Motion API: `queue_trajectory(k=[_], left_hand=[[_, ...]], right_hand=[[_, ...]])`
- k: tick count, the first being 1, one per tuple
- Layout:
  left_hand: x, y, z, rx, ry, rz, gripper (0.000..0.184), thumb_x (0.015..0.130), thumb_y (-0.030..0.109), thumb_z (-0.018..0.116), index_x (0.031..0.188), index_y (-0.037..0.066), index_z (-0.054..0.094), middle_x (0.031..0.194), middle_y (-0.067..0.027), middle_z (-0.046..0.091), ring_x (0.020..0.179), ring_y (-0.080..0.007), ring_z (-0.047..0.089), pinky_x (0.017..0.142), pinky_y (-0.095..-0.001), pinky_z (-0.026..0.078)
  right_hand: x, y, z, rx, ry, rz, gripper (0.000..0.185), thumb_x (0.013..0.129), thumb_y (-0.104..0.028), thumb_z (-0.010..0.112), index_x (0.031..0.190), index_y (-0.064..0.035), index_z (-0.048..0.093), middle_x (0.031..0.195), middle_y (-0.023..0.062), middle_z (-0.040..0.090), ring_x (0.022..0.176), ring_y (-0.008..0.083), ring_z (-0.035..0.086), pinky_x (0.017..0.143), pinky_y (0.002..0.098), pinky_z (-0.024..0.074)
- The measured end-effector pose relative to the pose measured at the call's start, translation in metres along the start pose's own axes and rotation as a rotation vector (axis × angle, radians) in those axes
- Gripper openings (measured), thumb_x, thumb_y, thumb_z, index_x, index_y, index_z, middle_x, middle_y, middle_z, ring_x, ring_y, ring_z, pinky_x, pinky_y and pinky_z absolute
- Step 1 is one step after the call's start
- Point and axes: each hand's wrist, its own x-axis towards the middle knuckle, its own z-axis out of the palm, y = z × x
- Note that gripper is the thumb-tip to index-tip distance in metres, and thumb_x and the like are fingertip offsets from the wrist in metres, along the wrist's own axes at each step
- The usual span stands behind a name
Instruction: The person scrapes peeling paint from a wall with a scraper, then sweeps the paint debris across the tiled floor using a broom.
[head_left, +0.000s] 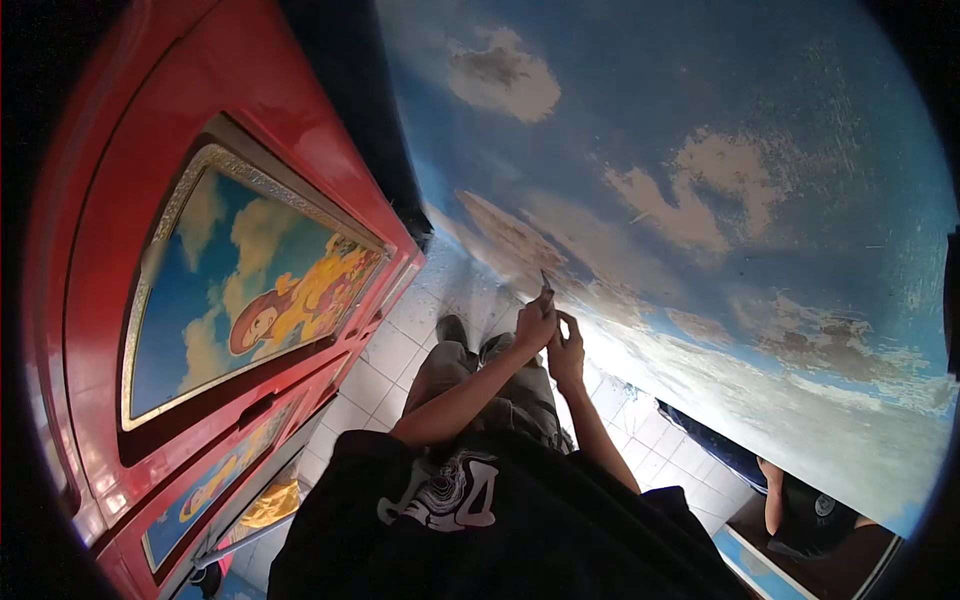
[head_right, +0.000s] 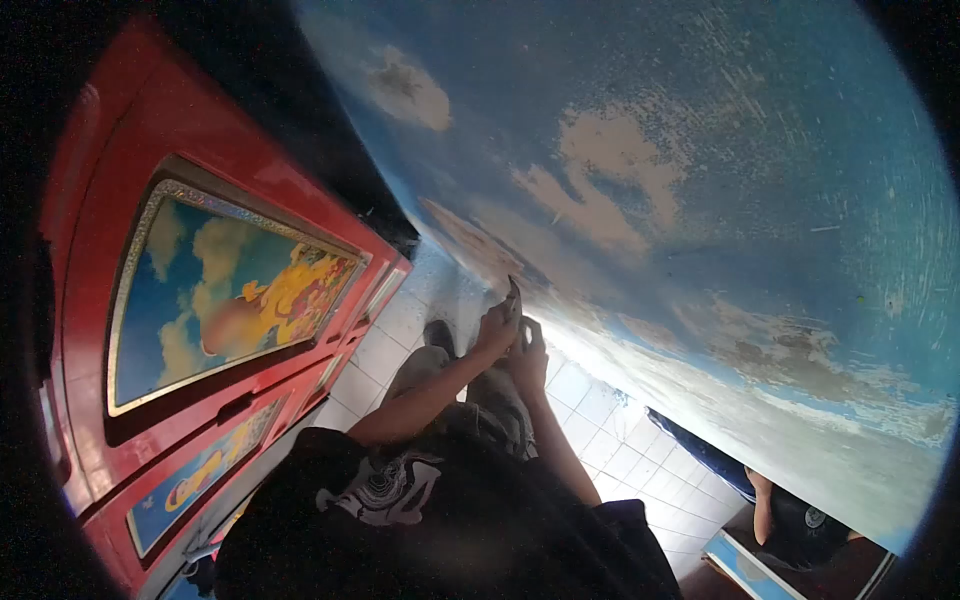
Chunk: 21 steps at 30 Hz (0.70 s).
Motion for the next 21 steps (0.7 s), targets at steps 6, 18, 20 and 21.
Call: queue_trajectory(k=[6, 18, 20, 21], left_hand=[[-0.005, 0.011, -0.003, 0.05, 0.0, -0.017, 0.032, 0.079, 0.028, 0.055, 0.082, -0.004, 0.056, 0.073, -0.0207, 0.06, 0.074, -0.0344, 0.06, 0.064, -0.0396, 0.045], [0.01, -0.018, -0.005, 0.131, 0.063, -0.009, 0.026, 0.079, 0.023, 0.054, 0.079, -0.003, 0.057, 0.07, -0.0209, 0.059, 0.072, -0.0339, 0.06, 0.06, -0.0387, 0.045], [0.015, -0.027, -0.017, 0.145, 0.014, 0.047, 0.027, 0.08, 0.022, 0.053, 0.089, -0.003, 0.057, 0.075, -0.0214, 0.06, 0.074, -0.0349, 0.06, 0.062, -0.0391, 0.045], [0.008, -0.029, -0.016, 0.148, 0.013, 0.045, 0.027, 0.08, 0.022, 0.053, 0.089, -0.003, 0.057, 0.075, -0.0214, 0.06, 0.074, -0.0349, 0.06, 0.062, -0.0391, 0.045]], right_hand=[[0.004, 0.02, 0.005, -0.046, 0.11, -0.21, 0.029, 0.086, -0.021, 0.046, 0.114, -0.0124, 0.044, 0.093, 0.0222, 0.06, 0.087, 0.0372, 0.059, 0.069, 0.0421, 0.046], [0.018, 0.016, 0.021, -0.098, 0.095, -0.196, 0.029, 0.084, -0.022, 0.048, 0.111, -0.0121, 0.047, 0.081, 0.0214, 0.061, 0.075, 0.0325, 0.062, 0.062, 0.0374, 0.0455], [0.006, 0.016, 0.026, -0.122, 0.095, -0.162, 0.032, 0.084, -0.022, 0.047, 0.114, -0.0139, 0.045, 0.082, 0.0244, 0.06, 0.078, 0.0396, 0.059, 0.063, 0.0421, 0.0452], [-0.007, 0.012, 0.024, -0.123, 0.071, -0.129, 0.033, 0.084, -0.021, 0.047, 0.116, -0.0143, 0.043, 0.084, 0.0252, 0.06, 0.081, 0.042, 0.058, 0.064, 0.0439, 0.0452]])
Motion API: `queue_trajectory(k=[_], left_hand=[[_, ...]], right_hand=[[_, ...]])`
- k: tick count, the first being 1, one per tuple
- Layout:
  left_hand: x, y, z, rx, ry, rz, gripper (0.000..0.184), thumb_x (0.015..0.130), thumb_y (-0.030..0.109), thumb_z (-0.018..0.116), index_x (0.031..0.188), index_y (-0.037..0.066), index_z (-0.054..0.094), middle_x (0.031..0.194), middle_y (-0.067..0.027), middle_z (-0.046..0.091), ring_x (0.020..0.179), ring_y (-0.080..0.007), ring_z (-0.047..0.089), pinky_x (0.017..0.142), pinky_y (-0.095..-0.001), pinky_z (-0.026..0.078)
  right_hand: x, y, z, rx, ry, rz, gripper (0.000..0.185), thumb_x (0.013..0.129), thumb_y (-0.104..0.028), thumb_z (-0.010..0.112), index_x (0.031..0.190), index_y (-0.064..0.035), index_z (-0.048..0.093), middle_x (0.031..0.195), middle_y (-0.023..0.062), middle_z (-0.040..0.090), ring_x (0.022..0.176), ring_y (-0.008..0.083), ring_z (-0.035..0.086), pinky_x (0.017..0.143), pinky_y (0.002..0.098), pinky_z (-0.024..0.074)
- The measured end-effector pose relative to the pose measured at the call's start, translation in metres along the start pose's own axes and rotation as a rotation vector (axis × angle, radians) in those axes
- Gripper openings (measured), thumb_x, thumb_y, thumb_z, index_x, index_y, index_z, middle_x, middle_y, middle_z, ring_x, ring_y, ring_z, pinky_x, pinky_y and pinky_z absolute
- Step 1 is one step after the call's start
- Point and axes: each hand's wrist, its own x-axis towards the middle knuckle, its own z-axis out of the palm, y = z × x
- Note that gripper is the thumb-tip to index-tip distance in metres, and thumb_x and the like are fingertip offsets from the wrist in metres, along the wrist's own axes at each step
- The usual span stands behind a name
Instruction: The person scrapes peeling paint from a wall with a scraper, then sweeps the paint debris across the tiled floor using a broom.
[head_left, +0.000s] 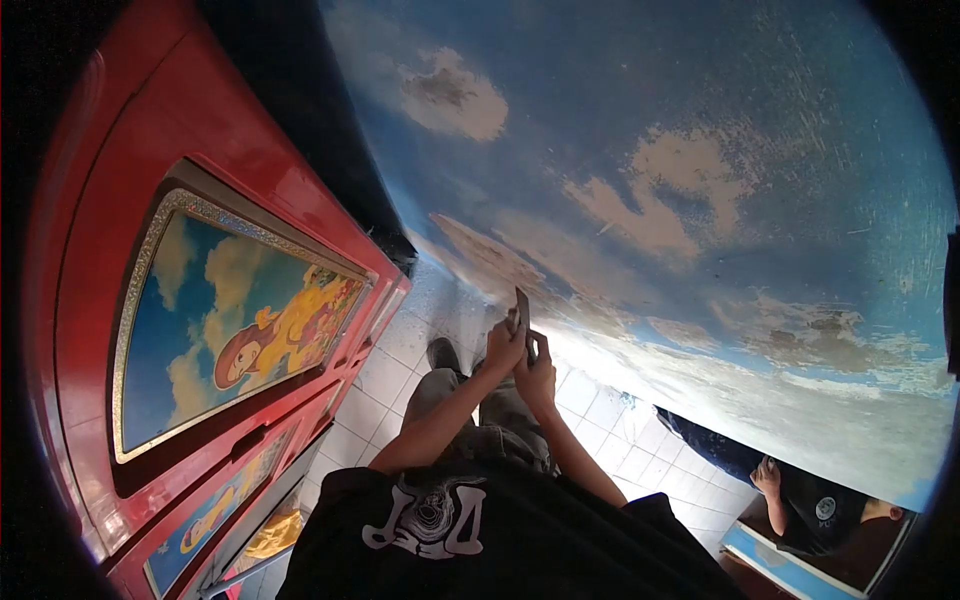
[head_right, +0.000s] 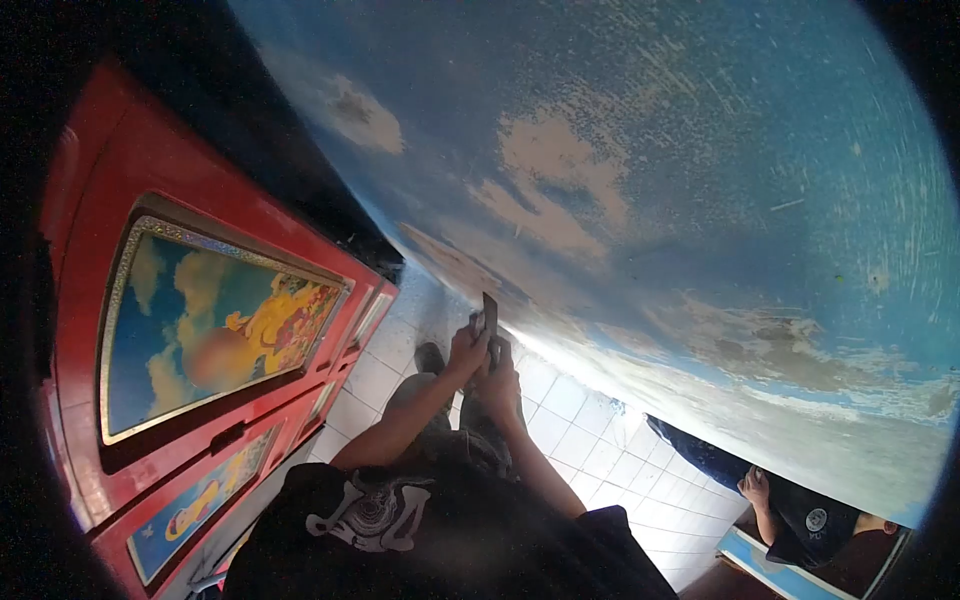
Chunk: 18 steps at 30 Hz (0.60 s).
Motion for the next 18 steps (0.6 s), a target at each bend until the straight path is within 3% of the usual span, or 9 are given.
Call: queue_trajectory(k=[2, 6, 9, 12, 14, 18], left_hand=[[-0.03, -0.004, 0.005, -0.081, 0.114, 0.109, 0.023, 0.079, 0.019, 0.055, 0.073, -0.003, 0.055, 0.061, -0.0214, 0.055, 0.063, -0.038, 0.058, 0.053, -0.0424, 0.042], [-0.059, -0.001, 0.012, -0.179, 0.173, 0.228, 0.023, 0.079, 0.019, 0.055, 0.071, -0.003, 0.054, 0.059, -0.0202, 0.054, 0.062, -0.0369, 0.059, 0.052, -0.0418, 0.042], [-0.012, 0.001, 0.011, 0.071, 0.113, 0.185, 0.022, 0.08, 0.019, 0.053, 0.077, -0.003, 0.056, 0.06, -0.0198, 0.055, 0.061, -0.0344, 0.06, 0.051, -0.0393, 0.043], [0.008, 0.013, -0.002, -0.002, 0.176, 0.108, 0.024, 0.081, 0.019, 0.051, 0.084, -0.003, 0.058, 0.062, -0.0195, 0.056, 0.061, -0.0336, 0.06, 0.05, -0.0392, 0.043], [-0.018, 0.018, -0.016, -0.075, 0.05, -0.019, 0.03, 0.082, 0.025, 0.054, 0.072, -0.003, 0.055, 0.069, -0.0233, 0.057, 0.068, -0.0312, 0.061, 0.057, -0.0391, 0.044], [-0.06, 0.002, -0.001, -0.127, 0.097, 0.168, 0.027, 0.081, 0.021, 0.054, 0.076, -0.005, 0.056, 0.069, -0.0225, 0.057, 0.067, -0.0294, 0.061, 0.056, -0.0387, 0.043]], right_hand=[[-0.026, -0.006, -0.017, 0.003, -0.027, -0.042, 0.034, 0.084, -0.02, 0.047, 0.116, -0.0142, 0.042, 0.086, 0.0258, 0.059, 0.082, 0.043, 0.057, 0.065, 0.045, 0.0453], [-0.049, 0.012, -0.024, -0.006, -0.032, -0.127, 0.035, 0.083, -0.018, 0.048, 0.117, -0.0127, 0.041, 0.091, 0.0269, 0.058, 0.085, 0.0451, 0.056, 0.067, 0.0476, 0.0453], [0.011, 0.016, -0.006, 0.029, -0.003, -0.154, 0.036, 0.083, -0.019, 0.049, 0.117, -0.0115, 0.041, 0.084, 0.0264, 0.059, 0.079, 0.0424, 0.058, 0.062, 0.0444, 0.0459], [0.021, 0.011, 0.009, -0.024, 0.0, -0.113, 0.035, 0.083, -0.018, 0.05, 0.116, -0.0121, 0.041, 0.08, 0.0271, 0.058, 0.076, 0.0419, 0.058, 0.061, 0.0435, 0.0457], [-0.006, 0.002, 0.002, -0.081, -0.001, -0.071, 0.035, 0.083, -0.018, 0.049, 0.117, -0.0127, 0.041, 0.082, 0.0267, 0.059, 0.081, 0.0411, 0.058, 0.063, 0.0428, 0.0455], [-0.041, 0.015, -0.015, 0.011, -0.034, -0.117, 0.035, 0.084, -0.017, 0.048, 0.117, -0.0127, 0.041, 0.089, 0.0252, 0.059, 0.086, 0.04, 0.058, 0.067, 0.0425, 0.0457]])
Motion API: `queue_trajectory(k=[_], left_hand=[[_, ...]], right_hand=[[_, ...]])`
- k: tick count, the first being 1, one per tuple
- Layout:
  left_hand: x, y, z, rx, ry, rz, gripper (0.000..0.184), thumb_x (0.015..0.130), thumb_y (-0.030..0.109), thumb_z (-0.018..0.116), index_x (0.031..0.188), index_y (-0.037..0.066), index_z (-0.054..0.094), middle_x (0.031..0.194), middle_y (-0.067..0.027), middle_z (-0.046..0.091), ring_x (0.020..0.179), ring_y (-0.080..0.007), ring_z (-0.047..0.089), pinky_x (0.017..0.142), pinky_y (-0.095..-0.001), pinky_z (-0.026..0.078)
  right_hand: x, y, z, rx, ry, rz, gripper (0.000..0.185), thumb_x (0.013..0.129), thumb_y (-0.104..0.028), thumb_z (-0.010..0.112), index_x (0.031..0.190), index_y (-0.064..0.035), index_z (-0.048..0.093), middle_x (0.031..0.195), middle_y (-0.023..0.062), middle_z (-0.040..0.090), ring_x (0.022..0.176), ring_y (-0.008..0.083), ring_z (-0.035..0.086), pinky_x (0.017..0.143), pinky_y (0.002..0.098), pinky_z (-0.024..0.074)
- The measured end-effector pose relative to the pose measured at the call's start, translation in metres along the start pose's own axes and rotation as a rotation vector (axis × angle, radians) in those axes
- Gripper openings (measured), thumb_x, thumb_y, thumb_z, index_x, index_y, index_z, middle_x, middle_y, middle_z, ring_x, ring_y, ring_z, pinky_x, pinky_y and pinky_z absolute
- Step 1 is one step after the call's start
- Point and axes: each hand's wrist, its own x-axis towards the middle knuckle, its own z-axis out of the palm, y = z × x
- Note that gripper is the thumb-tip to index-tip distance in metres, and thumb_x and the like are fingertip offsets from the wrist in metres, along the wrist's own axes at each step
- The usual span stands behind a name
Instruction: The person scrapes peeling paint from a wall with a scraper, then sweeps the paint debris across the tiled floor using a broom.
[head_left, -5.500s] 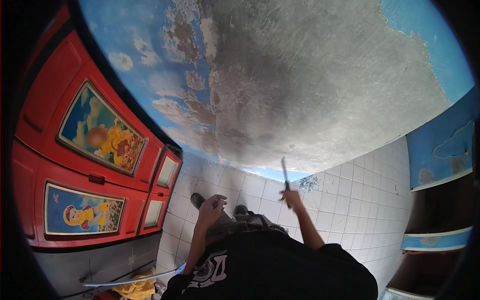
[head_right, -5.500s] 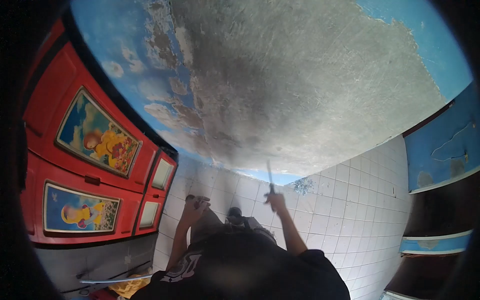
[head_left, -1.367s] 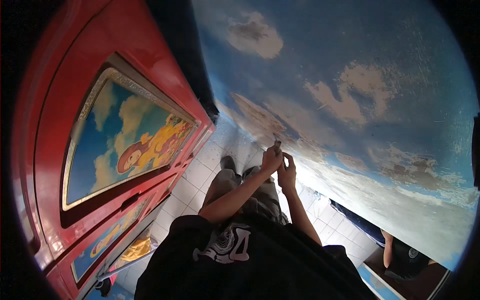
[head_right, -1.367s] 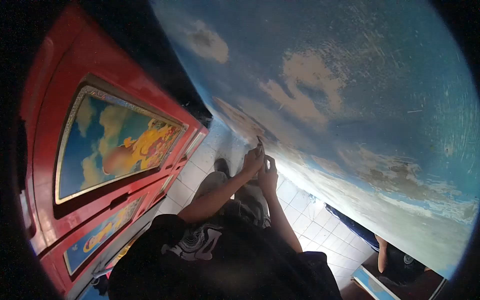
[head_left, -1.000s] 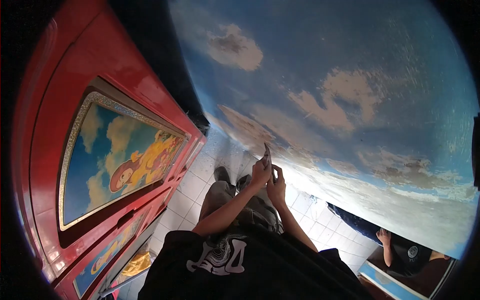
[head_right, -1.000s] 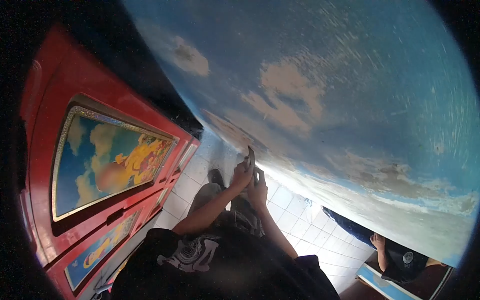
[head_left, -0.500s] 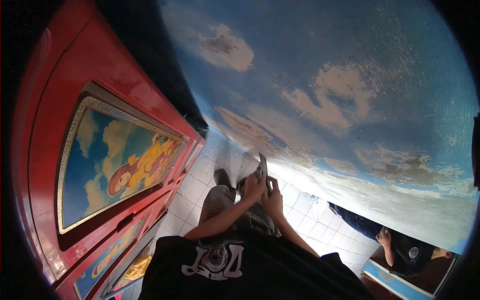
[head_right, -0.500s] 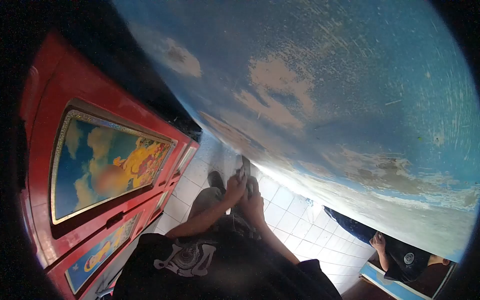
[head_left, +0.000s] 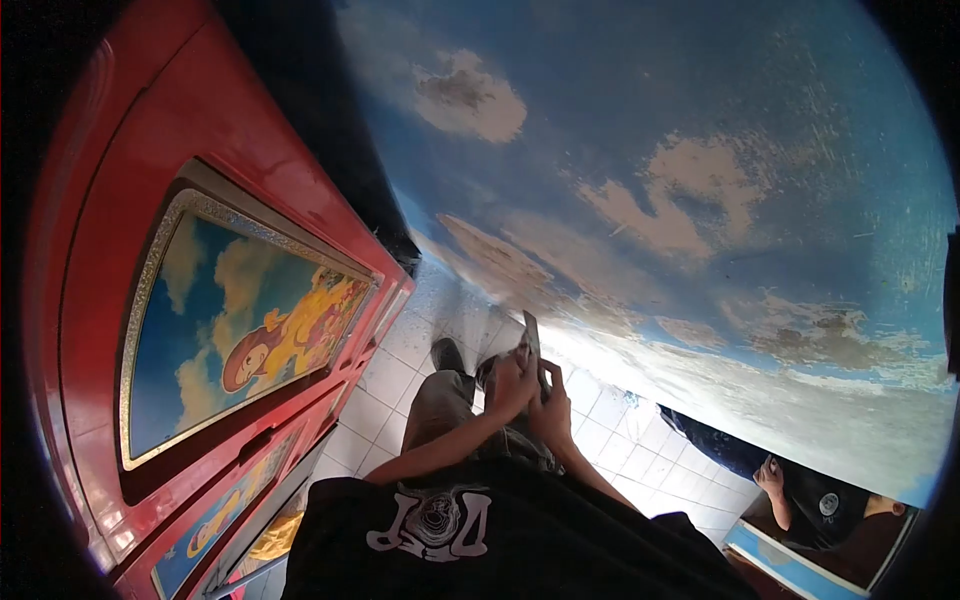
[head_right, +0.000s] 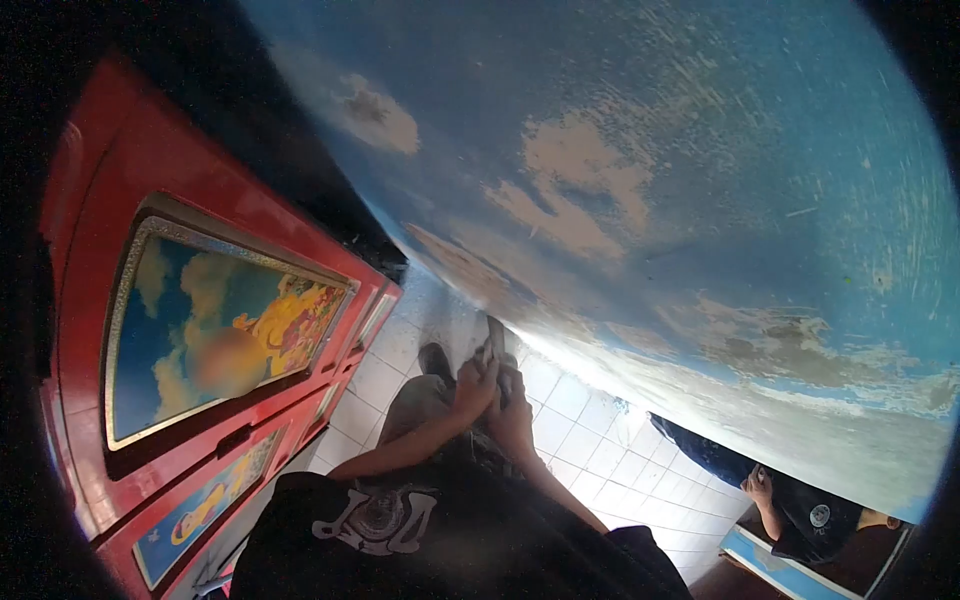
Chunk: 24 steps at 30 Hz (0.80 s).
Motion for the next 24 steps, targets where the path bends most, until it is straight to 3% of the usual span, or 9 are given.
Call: queue_trajectory(k=[2, 4, 10, 14, 18, 19, 20, 21, 24], left_hand=[[0.028, -0.008, 0.017, 0.063, 0.018, 0.12, 0.025, 0.08, 0.02, 0.054, 0.077, -0.005, 0.056, 0.069, -0.0225, 0.057, 0.069, -0.0309, 0.06, 0.058, -0.0387, 0.044], [0.059, 0.021, 0.012, 0.034, 0.011, -0.212, 0.022, 0.076, 0.017, 0.055, 0.079, -0.005, 0.056, 0.072, -0.0232, 0.057, 0.072, -0.0356, 0.059, 0.062, -0.0401, 0.045], [0.051, 0.011, -0.006, 0.092, -0.059, -0.214, 0.024, 0.076, 0.021, 0.055, 0.075, -0.003, 0.054, 0.072, -0.0227, 0.057, 0.073, -0.0374, 0.058, 0.062, -0.0427, 0.044], [0.002, -0.004, -0.004, 0.106, -0.03, -0.194, 0.027, 0.078, 0.024, 0.053, 0.087, -0.001, 0.056, 0.078, -0.0238, 0.058, 0.077, -0.0393, 0.057, 0.065, -0.0455, 0.044], [0.02, -0.025, -0.003, 0.171, -0.078, -0.262, 0.039, 0.082, 0.035, 0.047, 0.098, 0.0, 0.057, 0.084, -0.0254, 0.058, 0.082, -0.0412, 0.056, 0.068, -0.0466, 0.044], [0.039, -0.031, 0.001, 0.127, 0.046, -0.159, 0.044, 0.084, 0.039, 0.043, 0.101, -0.001, 0.054, 0.08, -0.0258, 0.058, 0.081, -0.0422, 0.056, 0.068, -0.0469, 0.044], [0.069, -0.029, -0.004, 0.062, -0.016, -0.308, 0.039, 0.082, 0.036, 0.046, 0.085, 0.0, 0.059, 0.077, -0.0267, 0.057, 0.079, -0.0424, 0.056, 0.065, -0.048, 0.044], [0.098, -0.044, 0.003, 0.138, 0.095, -0.243, 0.035, 0.081, 0.034, 0.046, 0.079, 0.001, 0.057, 0.076, -0.0263, 0.057, 0.079, -0.0429, 0.055, 0.064, -0.0484, 0.043], [0.121, -0.068, -0.007, -0.107, 0.058, -0.368, 0.015, 0.074, 0.015, 0.051, 0.068, 0.002, 0.052, 0.065, -0.0176, 0.059, 0.067, -0.0313, 0.062, 0.054, -0.0401, 0.045]], right_hand=[[0.016, 0.005, 0.001, -0.001, 0.025, -0.025, 0.035, 0.084, -0.016, 0.048, 0.117, -0.0126, 0.041, 0.092, 0.025, 0.059, 0.086, 0.04, 0.058, 0.068, 0.0425, 0.0458], [0.051, -0.003, 0.007, 0.043, 0.027, 0.05, 0.035, 0.084, -0.015, 0.047, 0.118, -0.0117, 0.039, 0.095, 0.0249, 0.059, 0.088, 0.0399, 0.058, 0.07, 0.0426, 0.0457], [0.04, -0.011, 0.016, -0.052, -0.049, 0.135, 0.034, 0.084, -0.014, 0.047, 0.118, -0.0106, 0.04, 0.097, 0.0248, 0.058, 0.091, 0.0374, 0.058, 0.071, 0.0402, 0.0458], [0.008, 0.023, 0.02, -0.004, -0.033, 0.003, 0.038, 0.085, -0.027, 0.049, 0.118, -0.0164, 0.036, 0.091, 0.0285, 0.057, 0.084, 0.0456, 0.055, 0.065, 0.0498, 0.0439], [0.018, 0.026, 0.031, -0.012, -0.063, 0.021, 0.038, 0.084, -0.024, 0.05, 0.118, -0.0162, 0.036, 0.091, 0.0275, 0.058, 0.085, 0.0453, 0.055, 0.066, 0.0492, 0.0443], [0.043, 0.025, 0.04, -0.037, -0.034, -0.007, 0.037, 0.083, -0.024, 0.051, 0.117, -0.0144, 0.039, 0.085, 0.0245, 0.06, 0.077, 0.0382, 0.059, 0.061, 0.0442, 0.0452], [0.065, 0.027, 0.051, -0.062, -0.003, -0.028, 0.036, 0.083, -0.024, 0.051, 0.116, -0.0126, 0.042, 0.08, 0.0214, 0.061, 0.07, 0.0312, 0.062, 0.057, 0.0392, 0.046], [0.092, 0.039, 0.066, -0.027, -0.009, -0.012, 0.036, 0.083, -0.025, 0.052, 0.115, -0.0136, 0.043, 0.076, 0.0191, 0.061, 0.062, 0.027, 0.06, 0.052, 0.0373, 0.0446], [0.124, 0.041, 0.09, -0.015, -0.016, 0.085, 0.034, 0.083, -0.028, 0.052, 0.113, -0.0149, 0.046, 0.07, 0.0148, 0.061, 0.048, 0.0176, 0.053, 0.042, 0.0308, 0.0406]])
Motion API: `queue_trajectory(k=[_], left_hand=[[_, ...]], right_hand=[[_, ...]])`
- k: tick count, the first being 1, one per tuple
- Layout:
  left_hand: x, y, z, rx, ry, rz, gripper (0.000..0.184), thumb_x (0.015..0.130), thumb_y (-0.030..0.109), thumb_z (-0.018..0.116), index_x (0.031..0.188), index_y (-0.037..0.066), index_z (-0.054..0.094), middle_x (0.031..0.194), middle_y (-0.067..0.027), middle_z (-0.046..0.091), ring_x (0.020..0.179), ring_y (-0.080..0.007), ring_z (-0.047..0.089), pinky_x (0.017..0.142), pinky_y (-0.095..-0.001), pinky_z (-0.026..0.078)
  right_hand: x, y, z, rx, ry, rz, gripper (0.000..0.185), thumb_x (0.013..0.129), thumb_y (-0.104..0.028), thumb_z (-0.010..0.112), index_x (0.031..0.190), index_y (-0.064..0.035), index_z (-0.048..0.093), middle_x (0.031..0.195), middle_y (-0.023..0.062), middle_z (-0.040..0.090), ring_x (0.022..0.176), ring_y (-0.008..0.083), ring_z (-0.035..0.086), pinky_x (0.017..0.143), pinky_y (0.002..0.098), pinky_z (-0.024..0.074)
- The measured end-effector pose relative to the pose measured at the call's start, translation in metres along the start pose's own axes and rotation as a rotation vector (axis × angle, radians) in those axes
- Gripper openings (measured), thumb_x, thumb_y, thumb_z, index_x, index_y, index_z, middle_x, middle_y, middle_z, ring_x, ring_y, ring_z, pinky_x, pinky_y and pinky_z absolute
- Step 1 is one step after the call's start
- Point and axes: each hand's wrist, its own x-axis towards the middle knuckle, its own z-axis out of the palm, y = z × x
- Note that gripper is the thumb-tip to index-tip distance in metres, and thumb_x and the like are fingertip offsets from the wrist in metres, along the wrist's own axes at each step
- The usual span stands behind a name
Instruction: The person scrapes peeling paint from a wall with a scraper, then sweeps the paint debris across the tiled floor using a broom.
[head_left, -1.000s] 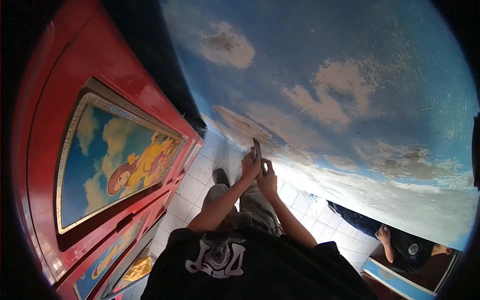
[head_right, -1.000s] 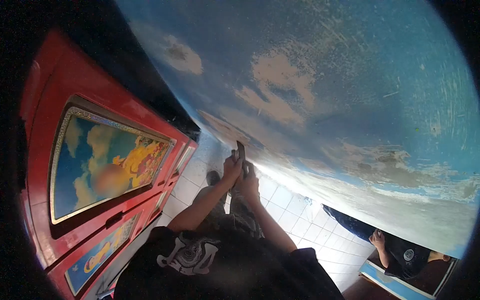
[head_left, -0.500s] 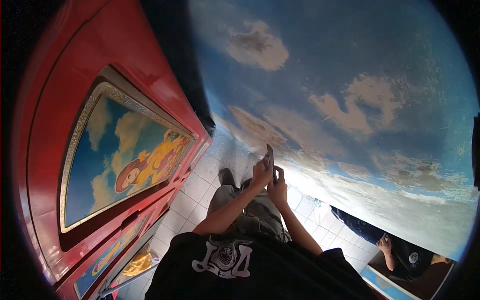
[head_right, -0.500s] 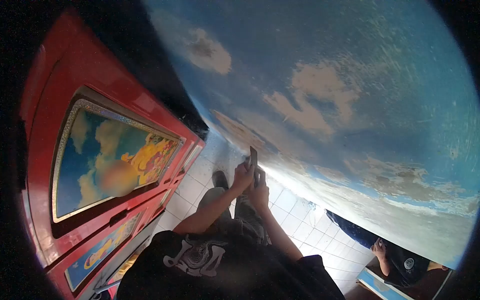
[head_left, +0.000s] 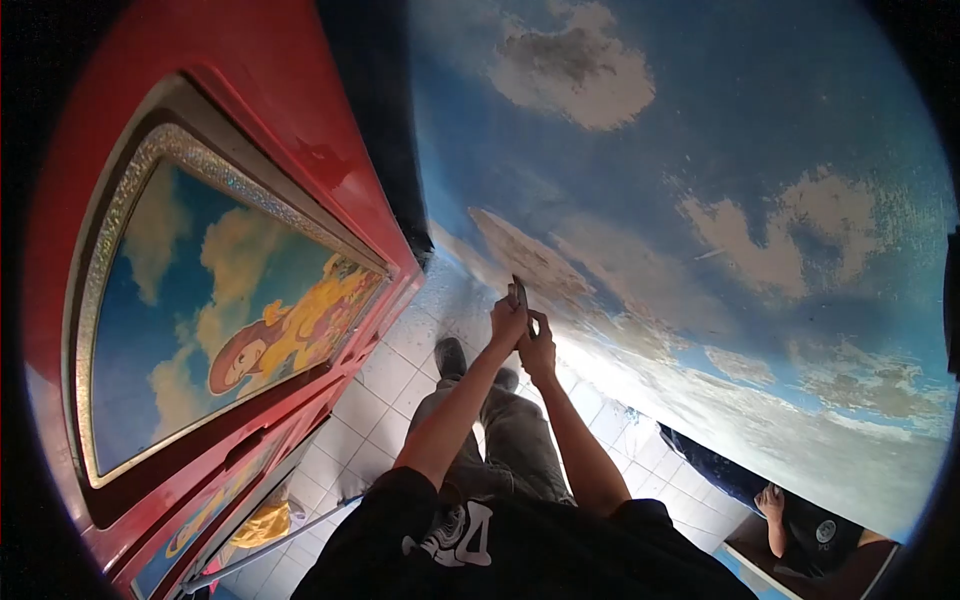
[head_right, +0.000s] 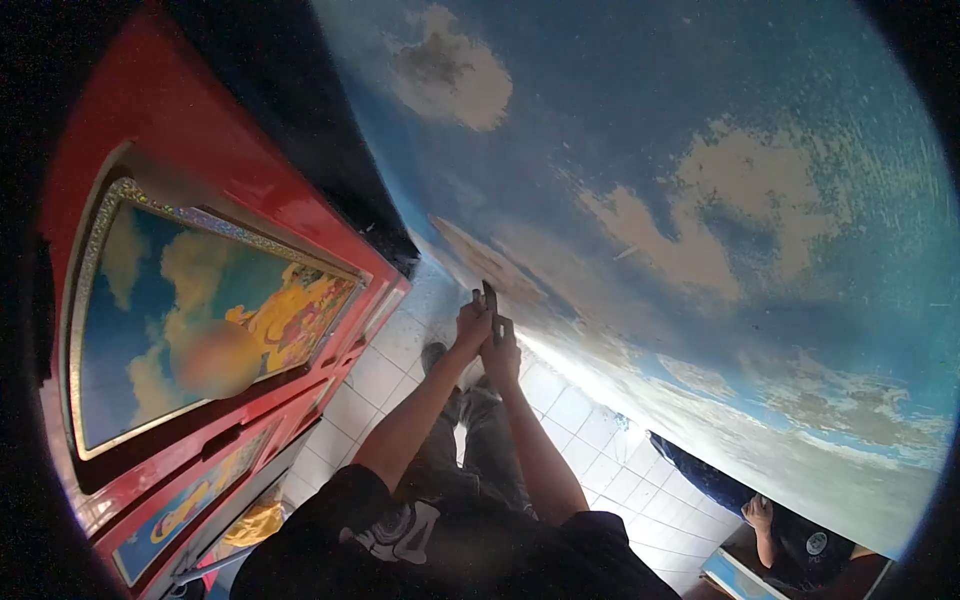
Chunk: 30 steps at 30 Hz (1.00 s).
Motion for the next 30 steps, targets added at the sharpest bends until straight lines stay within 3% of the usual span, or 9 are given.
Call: queue_trajectory(k=[5, 6, 8, 11, 14, 17, 27, 28, 30], left_hand=[[-0.041, -0.008, -0.003, 0.128, 0.085, 0.242, 0.02, 0.075, 0.019, 0.051, 0.074, 0.0, 0.054, 0.068, -0.0242, 0.056, 0.073, -0.0404, 0.058, 0.061, -0.0447, 0.045], [-0.034, -0.003, 0.007, 0.105, 0.186, 0.444, 0.021, 0.078, 0.019, 0.049, 0.075, -0.001, 0.055, 0.069, -0.0242, 0.056, 0.073, -0.0419, 0.056, 0.061, -0.045, 0.045], [-0.013, 0.007, 0.009, 0.206, 0.122, 0.162, 0.022, 0.08, 0.019, 0.047, 0.079, -0.001, 0.056, 0.074, -0.0241, 0.057, 0.075, -0.042, 0.056, 0.061, -0.0448, 0.044], [-0.002, -0.001, 0.003, 0.173, 0.165, 0.122, 0.025, 0.081, 0.022, 0.048, 0.082, -0.001, 0.055, 0.076, -0.0226, 0.059, 0.075, -0.0407, 0.057, 0.06, -0.0434, 0.044], [-0.01, -0.03, -0.01, 0.116, 0.05, 0.133, 0.026, 0.081, 0.023, 0.05, 0.089, -0.001, 0.056, 0.076, -0.0211, 0.059, 0.075, -0.0346, 0.06, 0.059, -0.0405, 0.045], [-0.031, -0.089, -0.01, -0.399, 0.097, 0.127, 0.025, 0.082, 0.013, 0.05, 0.104, 0.002, 0.058, 0.087, -0.0113, 0.063, 0.084, -0.0178, 0.062, 0.063, -0.0285, 0.049], [-0.135, -0.176, -0.031, -0.29, -0.11, -0.214, 0.035, 0.089, 0.024, 0.046, 0.118, 0.006, 0.047, 0.109, -0.0083, 0.057, 0.107, -0.0199, 0.05, 0.079, -0.0334, 0.046], [-0.14, -0.177, -0.023, -0.412, -0.13, -0.168, 0.04, 0.089, 0.025, 0.047, 0.125, 0.009, 0.042, 0.11, -0.0062, 0.056, 0.095, -0.0142, 0.056, 0.064, -0.0237, 0.046], [-0.147, -0.148, -0.025, -0.469, -0.279, -0.198, 0.046, 0.089, 0.026, 0.047, 0.13, 0.011, 0.033, 0.127, -0.0074, 0.043, 0.115, -0.0166, 0.041, 0.083, -0.0316, 0.043]], right_hand=[[-0.045, 0.001, -0.013, 0.007, 0.007, 0.005, 0.036, 0.085, -0.028, 0.05, 0.117, -0.0159, 0.041, 0.086, 0.0233, 0.061, 0.083, 0.0358, 0.061, 0.067, 0.0438, 0.0457], [-0.037, 0.007, -0.008, -0.049, 0.115, -0.126, 0.036, 0.085, -0.029, 0.051, 0.116, -0.0132, 0.043, 0.079, 0.0188, 0.062, 0.069, 0.0278, 0.062, 0.057, 0.0375, 0.0459], [-0.015, 0.007, -0.005, 0.096, 0.019, 0.071, 0.034, 0.086, -0.028, 0.051, 0.114, -0.0109, 0.045, 0.069, 0.0113, 0.059, 0.048, 0.0163, 0.053, 0.042, 0.0303, 0.0386], [-0.006, -0.003, 0.0, 0.266, -0.084, 0.108, 0.028, 0.088, -0.023, 0.048, 0.113, -0.0105, 0.047, 0.057, 0.0031, 0.05, 0.032, 0.0077, 0.034, 0.03, 0.0261, 0.0233], [-0.02, 0.002, -0.004, 0.255, -0.129, 0.075, 0.028, 0.088, -0.022, 0.048, 0.113, -0.0107, 0.047, 0.056, 0.0023, 0.047, 0.032, 0.0066, 0.033, 0.029, 0.0247, 0.0228], [-0.043, 0.037, -0.007, 0.319, -0.23, 0.132, 0.03, 0.086, -0.019, 0.049, 0.115, -0.0115, 0.047, 0.057, 0.0031, 0.046, 0.031, 0.007, 0.032, 0.027, 0.0241, 0.0226], [-0.131, 0.141, -0.018, 0.398, -0.295, 0.426, 0.034, 0.085, -0.02, 0.051, 0.117, -0.0124, 0.048, 0.058, 0.0021, 0.047, 0.034, 0.0058, 0.033, 0.029, 0.0222, 0.0226], [-0.135, 0.139, -0.018, 0.408, -0.279, 0.414, 0.034, 0.084, -0.021, 0.052, 0.117, -0.0128, 0.05, 0.057, 0.0013, 0.047, 0.037, 0.0054, 0.034, 0.031, 0.0221, 0.0241], [-0.138, 0.126, -0.013, 0.467, -0.229, 0.345, 0.034, 0.085, -0.02, 0.051, 0.118, -0.0095, 0.05, 0.058, 0.0024, 0.05, 0.037, 0.0052, 0.036, 0.032, 0.0212, 0.0252]])
